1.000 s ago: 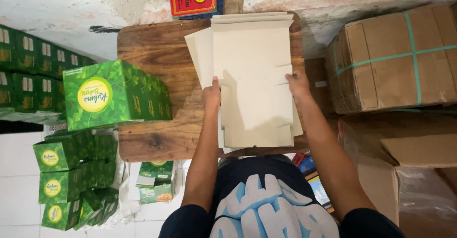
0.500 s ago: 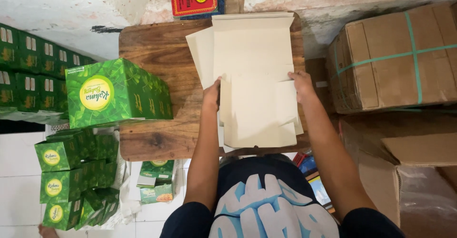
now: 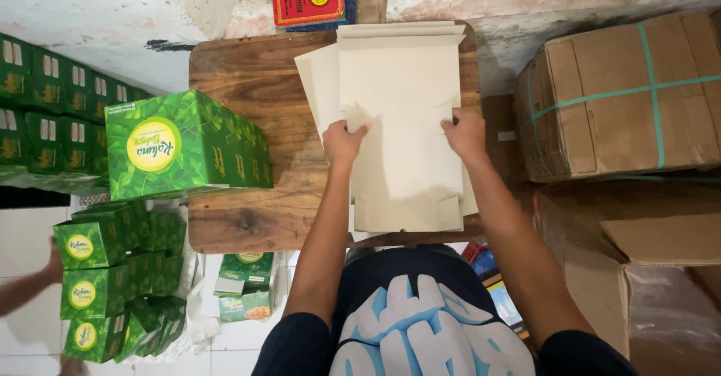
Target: The person folds and assembles cardboard cake boxes from flat sheets on a wooden table.
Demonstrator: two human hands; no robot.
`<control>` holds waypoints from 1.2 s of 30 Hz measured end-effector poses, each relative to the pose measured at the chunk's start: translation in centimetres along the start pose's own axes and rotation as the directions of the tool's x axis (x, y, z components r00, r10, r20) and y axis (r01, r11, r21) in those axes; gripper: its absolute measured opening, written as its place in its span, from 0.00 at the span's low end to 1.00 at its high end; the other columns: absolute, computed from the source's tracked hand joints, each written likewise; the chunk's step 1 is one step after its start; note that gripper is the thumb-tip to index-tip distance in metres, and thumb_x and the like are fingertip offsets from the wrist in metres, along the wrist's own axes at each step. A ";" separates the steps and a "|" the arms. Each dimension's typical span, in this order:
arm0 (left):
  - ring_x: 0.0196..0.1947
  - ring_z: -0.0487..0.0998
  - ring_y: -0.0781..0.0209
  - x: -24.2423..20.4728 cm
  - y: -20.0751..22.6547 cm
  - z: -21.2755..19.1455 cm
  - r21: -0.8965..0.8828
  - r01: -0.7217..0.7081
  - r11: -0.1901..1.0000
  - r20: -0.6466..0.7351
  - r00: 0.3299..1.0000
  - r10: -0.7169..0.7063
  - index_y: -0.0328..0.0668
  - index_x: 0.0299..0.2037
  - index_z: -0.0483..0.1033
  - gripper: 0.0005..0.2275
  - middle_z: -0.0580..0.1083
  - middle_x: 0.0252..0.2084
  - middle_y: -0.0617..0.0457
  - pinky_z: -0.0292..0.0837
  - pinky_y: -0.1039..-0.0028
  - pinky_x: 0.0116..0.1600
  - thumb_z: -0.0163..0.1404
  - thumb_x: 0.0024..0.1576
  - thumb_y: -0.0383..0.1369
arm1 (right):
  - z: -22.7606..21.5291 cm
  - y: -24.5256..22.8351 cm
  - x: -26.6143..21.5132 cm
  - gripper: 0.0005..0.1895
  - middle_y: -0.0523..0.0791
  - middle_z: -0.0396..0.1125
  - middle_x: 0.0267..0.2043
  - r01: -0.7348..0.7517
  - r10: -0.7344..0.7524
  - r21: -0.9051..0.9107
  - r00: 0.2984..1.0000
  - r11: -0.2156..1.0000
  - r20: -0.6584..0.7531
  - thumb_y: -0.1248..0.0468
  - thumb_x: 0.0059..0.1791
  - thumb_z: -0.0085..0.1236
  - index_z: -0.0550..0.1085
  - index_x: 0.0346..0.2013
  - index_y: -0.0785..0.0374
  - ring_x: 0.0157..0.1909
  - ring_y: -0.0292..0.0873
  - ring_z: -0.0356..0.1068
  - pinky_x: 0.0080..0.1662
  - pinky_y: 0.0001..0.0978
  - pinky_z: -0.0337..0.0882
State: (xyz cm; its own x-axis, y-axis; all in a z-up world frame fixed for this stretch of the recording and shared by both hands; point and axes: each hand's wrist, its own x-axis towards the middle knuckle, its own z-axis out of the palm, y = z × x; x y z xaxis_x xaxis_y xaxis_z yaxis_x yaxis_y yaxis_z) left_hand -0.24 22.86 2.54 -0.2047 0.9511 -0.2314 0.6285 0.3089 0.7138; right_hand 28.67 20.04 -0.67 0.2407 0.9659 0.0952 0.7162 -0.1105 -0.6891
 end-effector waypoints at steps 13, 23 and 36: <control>0.51 0.78 0.54 -2.3 0.1 5.0 0.670 -0.437 0.600 0.071 0.842 0.534 0.26 0.59 0.73 0.24 0.78 0.50 0.43 0.57 0.60 0.69 0.53 0.49 0.24 | 1.3 -4.6 -1.9 0.23 0.59 0.70 0.43 0.109 -0.094 -0.233 0.993 0.966 0.076 0.63 0.46 0.60 0.75 0.55 0.68 0.45 0.63 0.70 0.48 0.56 0.67; 0.62 0.73 0.44 -3.2 0.9 5.8 0.804 -0.516 0.296 0.281 0.768 0.576 0.24 0.64 0.68 0.24 0.74 0.57 0.30 0.36 0.50 0.76 0.48 0.57 0.30 | 2.1 -4.9 -3.0 0.20 0.52 0.72 0.45 0.244 -0.239 -0.227 0.970 0.943 0.053 0.70 0.42 0.57 0.80 0.49 0.62 0.52 0.57 0.69 0.59 0.58 0.62; 0.67 0.68 0.41 -3.2 -0.2 6.8 0.815 -0.558 0.155 0.416 0.750 0.515 0.21 0.66 0.64 0.24 0.70 0.62 0.28 0.31 0.43 0.75 0.43 0.61 0.30 | 2.7 -4.1 -3.6 0.27 0.54 0.65 0.66 0.328 -0.279 -0.257 0.937 0.909 0.209 0.78 0.45 0.47 0.75 0.58 0.67 0.67 0.57 0.61 0.70 0.43 0.57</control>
State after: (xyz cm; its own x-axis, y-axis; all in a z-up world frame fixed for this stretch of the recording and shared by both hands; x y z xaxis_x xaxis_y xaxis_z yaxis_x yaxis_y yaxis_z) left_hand 5.37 19.78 -1.34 0.4821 0.8724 -0.0807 0.8231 -0.4826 -0.2992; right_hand 23.06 17.66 -0.11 -0.1114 0.9851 0.1312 0.8982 0.1563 -0.4109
